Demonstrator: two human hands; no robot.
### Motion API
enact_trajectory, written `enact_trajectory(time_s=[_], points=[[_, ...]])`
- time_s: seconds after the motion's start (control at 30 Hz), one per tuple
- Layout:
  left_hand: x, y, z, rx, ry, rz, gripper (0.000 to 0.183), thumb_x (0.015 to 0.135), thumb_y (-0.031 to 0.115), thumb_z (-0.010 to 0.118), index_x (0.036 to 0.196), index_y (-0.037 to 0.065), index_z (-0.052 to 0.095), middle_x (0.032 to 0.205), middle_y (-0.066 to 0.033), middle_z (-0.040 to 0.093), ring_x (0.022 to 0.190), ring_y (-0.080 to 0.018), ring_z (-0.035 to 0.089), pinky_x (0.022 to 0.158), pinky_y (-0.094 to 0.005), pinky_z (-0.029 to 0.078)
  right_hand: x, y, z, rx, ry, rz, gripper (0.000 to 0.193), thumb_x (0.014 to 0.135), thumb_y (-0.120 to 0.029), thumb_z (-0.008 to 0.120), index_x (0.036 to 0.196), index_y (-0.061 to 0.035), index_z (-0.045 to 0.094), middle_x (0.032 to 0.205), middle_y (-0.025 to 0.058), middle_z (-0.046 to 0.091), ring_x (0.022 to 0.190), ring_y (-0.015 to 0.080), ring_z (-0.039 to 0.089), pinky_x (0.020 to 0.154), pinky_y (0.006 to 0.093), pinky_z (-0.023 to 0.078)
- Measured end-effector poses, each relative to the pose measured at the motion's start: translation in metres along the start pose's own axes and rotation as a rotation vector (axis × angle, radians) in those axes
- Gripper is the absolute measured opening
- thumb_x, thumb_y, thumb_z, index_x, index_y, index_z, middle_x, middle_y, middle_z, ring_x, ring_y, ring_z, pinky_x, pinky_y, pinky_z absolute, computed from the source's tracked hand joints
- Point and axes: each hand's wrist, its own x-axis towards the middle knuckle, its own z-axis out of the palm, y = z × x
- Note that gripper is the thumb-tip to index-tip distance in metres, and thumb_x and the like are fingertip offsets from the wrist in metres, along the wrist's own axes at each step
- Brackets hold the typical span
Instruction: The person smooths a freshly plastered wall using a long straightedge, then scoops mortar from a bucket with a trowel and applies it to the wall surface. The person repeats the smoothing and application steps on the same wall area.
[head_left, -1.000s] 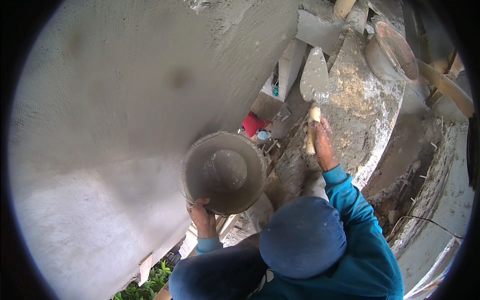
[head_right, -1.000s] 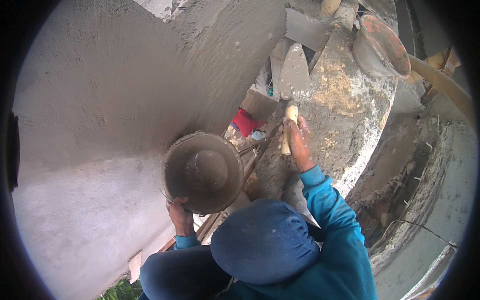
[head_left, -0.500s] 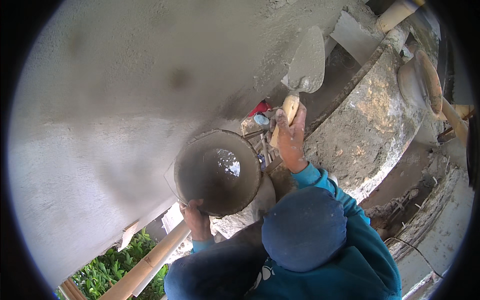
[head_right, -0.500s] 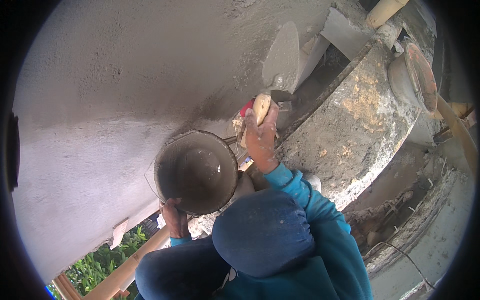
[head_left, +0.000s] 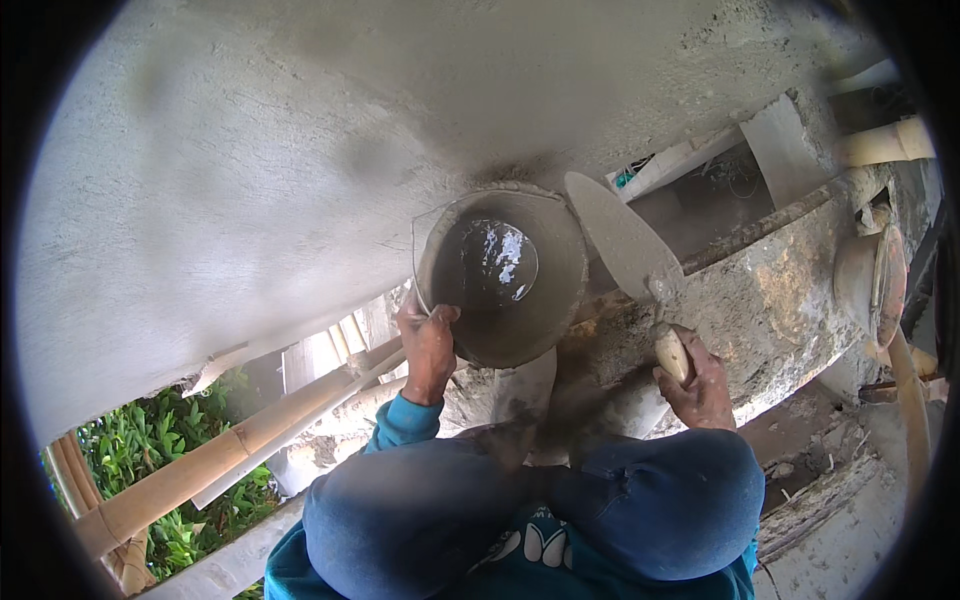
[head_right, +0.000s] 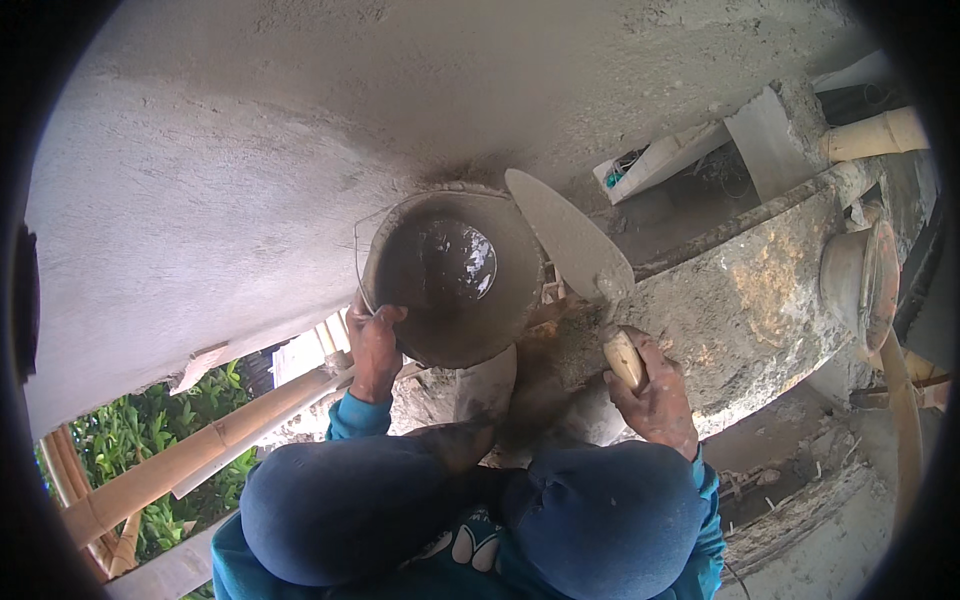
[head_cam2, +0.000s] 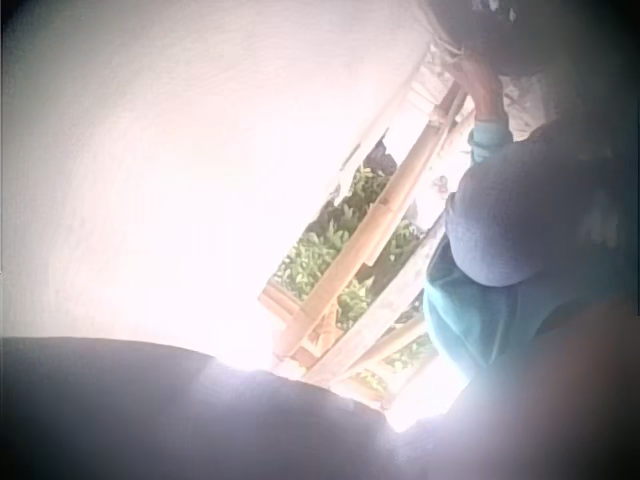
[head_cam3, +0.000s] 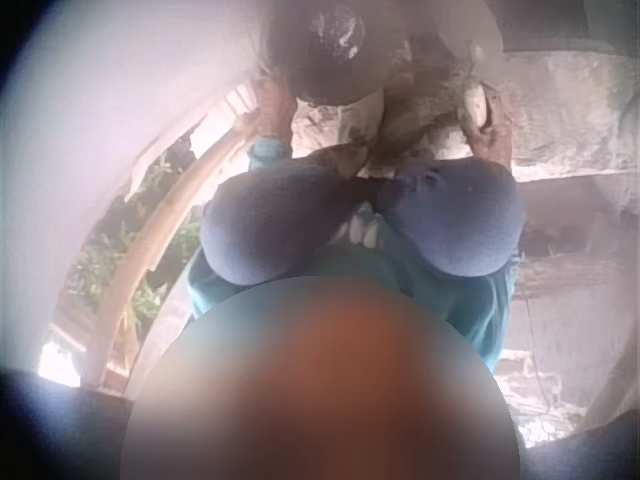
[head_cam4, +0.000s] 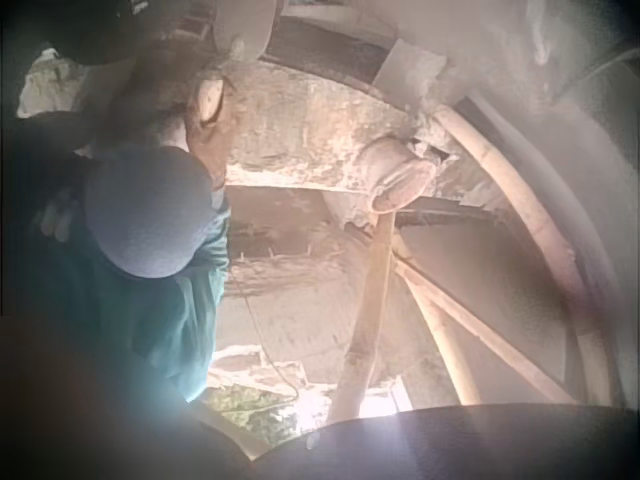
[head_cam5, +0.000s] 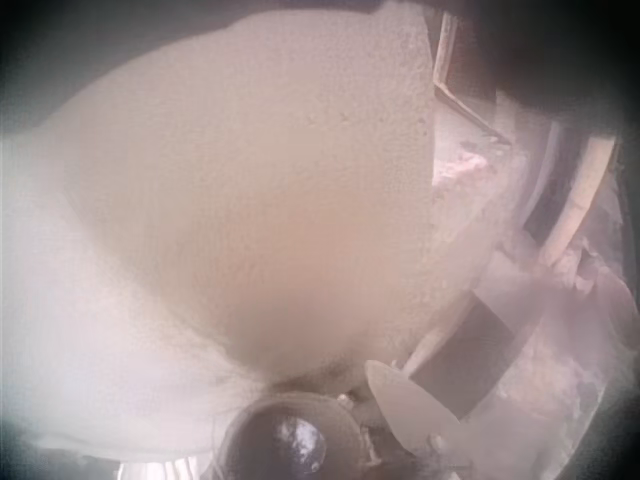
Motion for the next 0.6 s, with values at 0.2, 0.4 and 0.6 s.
enact_trajectory(time_s=[0.2, 0.4, 0.6], points=[[0.006, -0.002, 0.033, 0.277, -0.088, 0.175, 0.073, 0.065, -0.006, 0.045, 0.138, -0.006, 0.045, 0.138, -0.0233, 0.051, 0.140, -0.0308, 0.034, 0.113, -0.0363, 0.026, 0.049, -0.026, -0.015, -0.776, -0.091, -0.267, 0.052, 0.085, -0.017, 0.059, 0.133, -0.0017, 0.046, 0.101, 0.0211, 0.065, 0.095, 0.0356, 0.063, 0.083, 0.0461, 0.048], [-0.001, 0.023, 0.059, 0.380, -0.195, 0.438, 0.078, 0.060, -0.014, 0.044, 0.136, 0.006, 0.052, 0.143, -0.0124, 0.049, 0.143, -0.0413, 0.021, 0.117, -0.0481, 0.018, 0.090, -0.016, -0.028, -1.232, -0.099, -0.444, 0.046, 0.090, -0.028, 0.054, 0.127, -0.0003, 0.051, 0.103, 0.0135, 0.064, 0.100, 0.0262, 0.060, 0.086, 0.0452, 0.045], [-0.010, 0.022, 0.046, 0.364, -0.260, 0.466, 0.074, 0.063, -0.010, 0.045, 0.136, 0.003, 0.051, 0.142, -0.0138, 0.049, 0.143, -0.0400, 0.024, 0.116, -0.0483, 0.021, 0.125, 0.025, -0.013, -0.850, -0.505, -0.480, 0.038, 0.088, -0.037, 0.063, 0.110, -0.0066, 0.060, 0.092, 0.0170, 0.066, 0.088, 0.0338, 0.064, 0.079, 0.0461, 0.049]])
